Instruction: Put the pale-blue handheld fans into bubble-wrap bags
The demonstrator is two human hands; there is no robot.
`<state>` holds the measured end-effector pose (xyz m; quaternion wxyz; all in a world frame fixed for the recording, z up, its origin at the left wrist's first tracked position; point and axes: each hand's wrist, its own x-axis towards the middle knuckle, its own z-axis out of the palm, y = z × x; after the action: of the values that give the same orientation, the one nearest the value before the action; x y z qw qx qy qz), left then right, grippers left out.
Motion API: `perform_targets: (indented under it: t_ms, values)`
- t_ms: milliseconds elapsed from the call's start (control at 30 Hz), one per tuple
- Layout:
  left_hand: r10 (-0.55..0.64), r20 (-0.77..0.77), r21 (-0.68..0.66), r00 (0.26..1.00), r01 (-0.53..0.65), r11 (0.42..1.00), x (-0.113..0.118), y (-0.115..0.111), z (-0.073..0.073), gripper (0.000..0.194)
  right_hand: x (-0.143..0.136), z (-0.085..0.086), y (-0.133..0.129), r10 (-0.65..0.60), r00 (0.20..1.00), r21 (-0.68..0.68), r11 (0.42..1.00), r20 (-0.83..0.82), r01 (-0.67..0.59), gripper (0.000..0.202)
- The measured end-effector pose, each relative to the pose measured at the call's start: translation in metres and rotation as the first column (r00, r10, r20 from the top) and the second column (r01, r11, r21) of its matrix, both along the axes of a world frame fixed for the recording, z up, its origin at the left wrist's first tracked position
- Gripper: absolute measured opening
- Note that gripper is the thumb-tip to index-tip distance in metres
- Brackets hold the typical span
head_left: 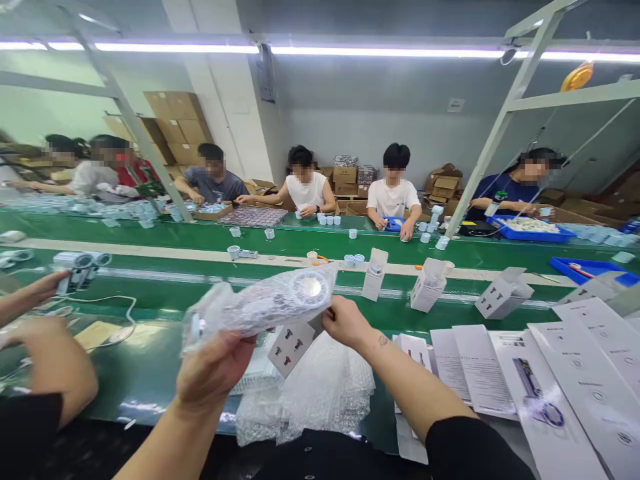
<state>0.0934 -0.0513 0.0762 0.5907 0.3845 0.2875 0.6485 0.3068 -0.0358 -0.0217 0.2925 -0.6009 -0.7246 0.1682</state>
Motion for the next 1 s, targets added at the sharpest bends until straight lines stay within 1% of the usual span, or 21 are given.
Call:
perform_targets:
  t_ms: [67, 100, 133, 167, 200, 267, 300, 400, 433, 467, 500, 567, 633, 700, 733, 767, 800, 867, 900, 933, 1000]
  values:
    - [0.014, -0.084, -0.009, 0.996, -0.015, 1.000, 0.001, -0.001, -0.007, 0.062, -0.014, -0.024, -0.003, -0.002, 1.000, -0.024, 1.000, -0.012, 0.002, 0.005]
    - [0.022, -0.157, -0.015, 0.987, -0.025, 1.000, 0.000, 0.000, -0.011, 0.061, -0.017, -0.033, -0.005, -0.005, 1.000, -0.039, 0.999, -0.019, 0.004, 0.006]
    - [0.012, -0.263, -0.018, 0.965, -0.018, 1.000, -0.003, 0.001, -0.016, 0.059, -0.019, -0.040, -0.006, -0.010, 1.000, -0.054, 0.998, -0.029, 0.008, 0.005]
    - [-0.019, -0.404, -0.025, 0.915, 0.010, 1.000, -0.006, 0.003, -0.020, 0.056, -0.020, -0.044, -0.007, -0.018, 0.999, -0.072, 0.997, -0.042, 0.015, 0.005]
    - [-0.066, -0.558, -0.041, 0.827, 0.052, 0.998, -0.010, 0.005, -0.023, 0.051, -0.021, -0.047, -0.007, -0.028, 0.998, -0.091, 0.996, -0.057, 0.023, 0.006]
    - [-0.158, -0.805, -0.103, 0.572, 0.129, 0.986, -0.016, 0.011, -0.027, 0.043, -0.023, -0.049, -0.008, -0.044, 0.995, -0.133, 0.991, -0.086, 0.032, 0.006]
    - [-0.177, -0.879, -0.127, 0.443, 0.142, 0.982, -0.018, 0.013, -0.028, 0.040, -0.025, -0.049, -0.008, -0.049, 0.994, -0.154, 0.988, -0.100, 0.033, 0.007]
    - [-0.185, -0.978, -0.165, 0.098, 0.183, 0.969, -0.011, 0.022, -0.028, 0.027, -0.035, -0.046, -0.008, -0.039, 0.989, -0.202, 0.979, -0.143, 0.009, 0.012]
    - [-0.184, -0.983, -0.180, -0.002, 0.219, 0.959, -0.005, 0.025, -0.029, 0.024, -0.038, -0.046, -0.008, -0.027, 0.987, -0.210, 0.978, -0.160, -0.008, 0.011]
    - [-0.179, -0.981, -0.193, -0.078, 0.255, 0.947, 0.001, 0.028, -0.032, 0.021, -0.039, -0.046, -0.008, -0.014, 0.984, -0.215, 0.976, -0.177, -0.025, 0.011]
    - [-0.169, -0.978, -0.198, -0.123, 0.287, 0.937, 0.006, 0.031, -0.035, 0.021, -0.039, -0.046, -0.007, -0.005, 0.981, -0.217, 0.975, -0.193, -0.037, 0.011]
    - [-0.146, -0.979, -0.186, -0.142, 0.329, 0.926, 0.016, 0.037, -0.046, 0.028, -0.035, -0.049, -0.003, -0.014, 0.975, -0.229, 0.973, -0.221, -0.038, 0.014]
    - [-0.136, -0.977, -0.186, -0.165, 0.343, 0.921, 0.021, 0.040, -0.057, 0.045, -0.029, -0.052, 0.002, -0.045, 0.969, -0.260, 0.965, -0.241, -0.020, 0.011]
    - [-0.137, -0.964, -0.209, -0.226, 0.337, 0.918, 0.023, 0.040, -0.066, 0.064, -0.025, -0.056, 0.006, -0.067, 0.963, -0.298, 0.954, -0.262, -0.015, 0.006]
    - [-0.124, -0.959, -0.209, -0.256, 0.335, 0.919, 0.023, 0.038, -0.069, 0.071, -0.024, -0.058, 0.008, -0.073, 0.959, -0.312, 0.950, -0.275, -0.017, 0.004]
    - [-0.096, -0.955, -0.192, -0.280, 0.339, 0.921, 0.023, 0.035, -0.071, 0.073, -0.025, -0.060, 0.009, -0.079, 0.954, -0.321, 0.947, -0.288, -0.018, 0.003]
    - [-0.056, -0.952, -0.164, -0.300, 0.350, 0.922, 0.024, 0.032, -0.074, 0.066, -0.026, -0.061, 0.010, -0.086, 0.950, -0.326, 0.945, -0.300, -0.018, 0.003]
    - [0.019, -0.941, -0.121, -0.338, 0.388, 0.914, 0.026, 0.027, -0.081, 0.035, -0.029, -0.064, 0.010, -0.107, 0.943, -0.339, 0.941, -0.316, -0.007, 0.003]
    - [0.038, -0.930, -0.121, -0.365, 0.404, 0.907, 0.028, 0.026, -0.086, 0.022, -0.031, -0.066, 0.009, -0.118, 0.940, -0.349, 0.937, -0.319, -0.001, 0.004]
    - [0.044, -0.917, -0.135, -0.397, 0.412, 0.901, 0.031, 0.025, -0.091, 0.018, -0.033, -0.067, 0.009, -0.126, 0.939, -0.360, 0.933, -0.321, 0.002, 0.005]
    - [0.044, -0.897, -0.158, -0.440, 0.410, 0.898, 0.035, 0.027, -0.101, 0.017, -0.036, -0.067, 0.008, -0.129, 0.939, -0.373, 0.928, -0.318, 0.001, 0.008]
